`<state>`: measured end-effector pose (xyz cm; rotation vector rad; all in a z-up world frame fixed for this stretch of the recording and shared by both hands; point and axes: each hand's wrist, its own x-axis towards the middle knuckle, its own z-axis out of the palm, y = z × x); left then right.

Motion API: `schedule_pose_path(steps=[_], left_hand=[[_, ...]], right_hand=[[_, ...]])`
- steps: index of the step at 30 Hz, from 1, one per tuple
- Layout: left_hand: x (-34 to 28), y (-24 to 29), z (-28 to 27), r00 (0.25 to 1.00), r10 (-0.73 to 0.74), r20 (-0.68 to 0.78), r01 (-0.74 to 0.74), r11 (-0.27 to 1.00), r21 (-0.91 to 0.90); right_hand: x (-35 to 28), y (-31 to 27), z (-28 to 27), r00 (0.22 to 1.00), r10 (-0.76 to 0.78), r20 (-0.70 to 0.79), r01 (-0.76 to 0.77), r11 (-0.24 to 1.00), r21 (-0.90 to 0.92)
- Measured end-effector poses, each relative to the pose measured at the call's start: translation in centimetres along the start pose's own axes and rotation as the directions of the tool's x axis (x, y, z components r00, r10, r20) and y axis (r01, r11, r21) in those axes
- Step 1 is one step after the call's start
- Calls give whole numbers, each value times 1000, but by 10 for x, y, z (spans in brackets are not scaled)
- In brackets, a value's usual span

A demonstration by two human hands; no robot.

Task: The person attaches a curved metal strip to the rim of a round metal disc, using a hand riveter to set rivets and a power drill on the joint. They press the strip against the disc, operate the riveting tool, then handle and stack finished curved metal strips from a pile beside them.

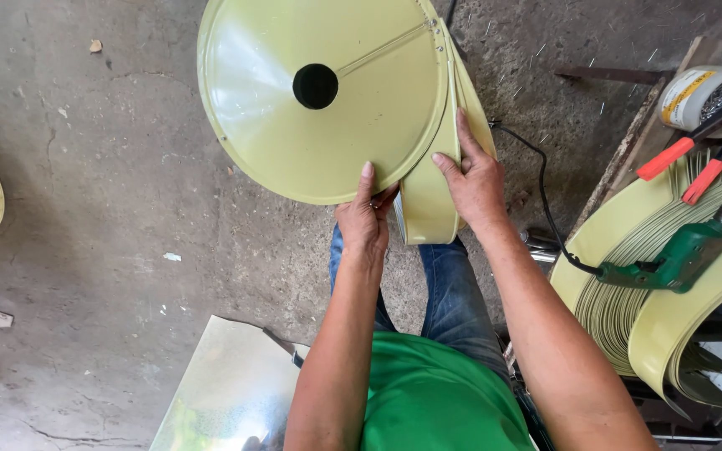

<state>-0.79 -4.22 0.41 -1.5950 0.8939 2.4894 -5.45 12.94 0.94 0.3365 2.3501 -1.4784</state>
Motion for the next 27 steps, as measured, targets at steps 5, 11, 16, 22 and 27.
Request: schedule_pose_path(steps=[5, 11, 16, 22, 27], left_hand=[[-7, 8, 6, 999, -11, 47, 9, 999, 38], [-3, 3, 0, 995, 23, 93, -27, 999, 48], [-3, 0, 0, 993, 42, 113, -46, 999, 26], [-1, -13, -34, 999, -24, 29, 14, 952, 305], [-62, 58, 32, 1000, -4, 30, -30, -65, 997]], right_hand=[[0, -15, -3, 991, 130, 18, -129, 989, -69], [1, -10, -2, 991, 130, 25, -128, 989, -73], [0, -11, -2, 988, 151, 40, -148, 987, -60], [-1, -9, -1, 989, 148, 20, -145, 986, -85], [3, -18, -1, 978, 208, -13, -208, 972, -113]])
